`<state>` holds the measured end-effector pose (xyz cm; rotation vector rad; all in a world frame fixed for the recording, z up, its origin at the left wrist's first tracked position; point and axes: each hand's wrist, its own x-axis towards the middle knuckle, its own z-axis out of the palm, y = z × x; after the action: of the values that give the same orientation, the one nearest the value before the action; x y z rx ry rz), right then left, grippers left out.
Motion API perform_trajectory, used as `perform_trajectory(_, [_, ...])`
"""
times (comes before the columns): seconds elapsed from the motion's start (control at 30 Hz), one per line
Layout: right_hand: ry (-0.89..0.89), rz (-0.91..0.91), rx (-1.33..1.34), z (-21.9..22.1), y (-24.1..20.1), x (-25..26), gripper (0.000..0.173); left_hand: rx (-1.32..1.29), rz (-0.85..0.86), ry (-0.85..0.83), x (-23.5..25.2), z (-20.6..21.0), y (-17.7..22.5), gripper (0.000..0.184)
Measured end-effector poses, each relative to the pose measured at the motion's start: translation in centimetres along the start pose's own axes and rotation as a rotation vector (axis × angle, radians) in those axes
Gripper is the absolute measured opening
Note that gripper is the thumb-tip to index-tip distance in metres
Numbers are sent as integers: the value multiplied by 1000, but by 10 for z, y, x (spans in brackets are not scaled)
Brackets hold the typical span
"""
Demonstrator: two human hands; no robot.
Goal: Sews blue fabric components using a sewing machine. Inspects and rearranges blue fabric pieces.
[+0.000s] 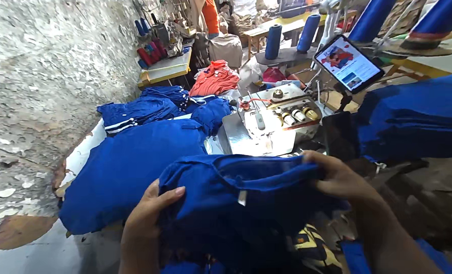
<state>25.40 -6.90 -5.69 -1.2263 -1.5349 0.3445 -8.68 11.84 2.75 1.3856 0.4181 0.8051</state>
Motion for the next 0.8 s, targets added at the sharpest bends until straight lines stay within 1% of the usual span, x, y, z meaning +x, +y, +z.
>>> perform_trajectory(0.03, [-20, 92, 45, 9, 3, 5, 38, 54, 17, 71, 4, -7, -3, 20])
perform_trajectory(0.07, [-27, 201, 74, 19, 12, 12, 46, 109, 17, 175, 11, -15, -8, 15])
perform_trajectory(0.1, [-13, 304, 71, 31, 27, 18, 48, 171, -7, 275, 21, -27, -14, 11])
perform_trajectory(0.13, [13, 382, 36, 43, 45, 21, 45, 311, -79, 372, 33, -42, -24, 14])
perform_trajectory(0.17, [42, 409, -24, 56, 66, 21, 38, 529, -189, 446, 46, -62, -38, 19])
perform_trajectory(0.2, [54, 396, -112, 69, 84, 17, 29, 727, -281, 487, 56, -81, -51, 33])
perform_trajectory(0.23, [62, 366, -207, 79, 95, 13, 20, 919, -291, 548, 63, -97, -64, 44])
perform_trajectory(0.27, [83, 312, -291, 87, 103, 9, 14, 1077, -236, 612, 64, -108, -73, 50])
perform_trajectory(0.3, [127, 230, -372, 93, 109, 4, 11, 1175, -163, 665, 64, -112, -77, 52])
perform_trajectory(0.37, [226, 54, -522, 100, 118, -5, 13, 1285, 64, 699, 61, -108, -82, 46])
perform_trajectory(0.4, [264, 3, -578, 102, 118, -8, 13, 1319, 220, 670, 61, -103, -86, 39])
perform_trajectory(0.47, [341, -76, -623, 110, 107, -10, 13, 1346, 490, 511, 60, -93, -93, 24])
perform_trajectory(0.5, [345, -115, -612, 116, 100, -11, 12, 1312, 582, 369, 61, -90, -96, 20])
perform_trajectory(0.53, [292, -134, -577, 123, 94, -11, 13, 1238, 636, 205, 63, -87, -99, 18])
perform_trajectory(0.57, [214, -130, -552, 130, 89, -11, 15, 1181, 671, 72, 66, -86, -102, 17])
perform_trajectory(0.6, [158, -109, -545, 139, 88, -10, 19, 1162, 688, -9, 68, -85, -104, 19])
perform_trajectory(0.67, [165, -58, -582, 152, 90, -5, 26, 1197, 692, -54, 72, -89, -105, 24])
perform_trajectory(0.7, [182, -14, -603, 155, 88, 1, 25, 1242, 686, -59, 75, -92, -104, 26])
perform_trajectory(0.73, [171, 60, -622, 155, 84, 7, 23, 1285, 662, -79, 78, -94, -101, 27])
perform_trajectory(0.77, [109, 177, -645, 154, 77, 13, 25, 1326, 616, -111, 80, -95, -97, 29])
perform_trajectory(0.8, [-9, 346, -650, 151, 68, 20, 30, 1363, 570, -143, 83, -97, -92, 29])
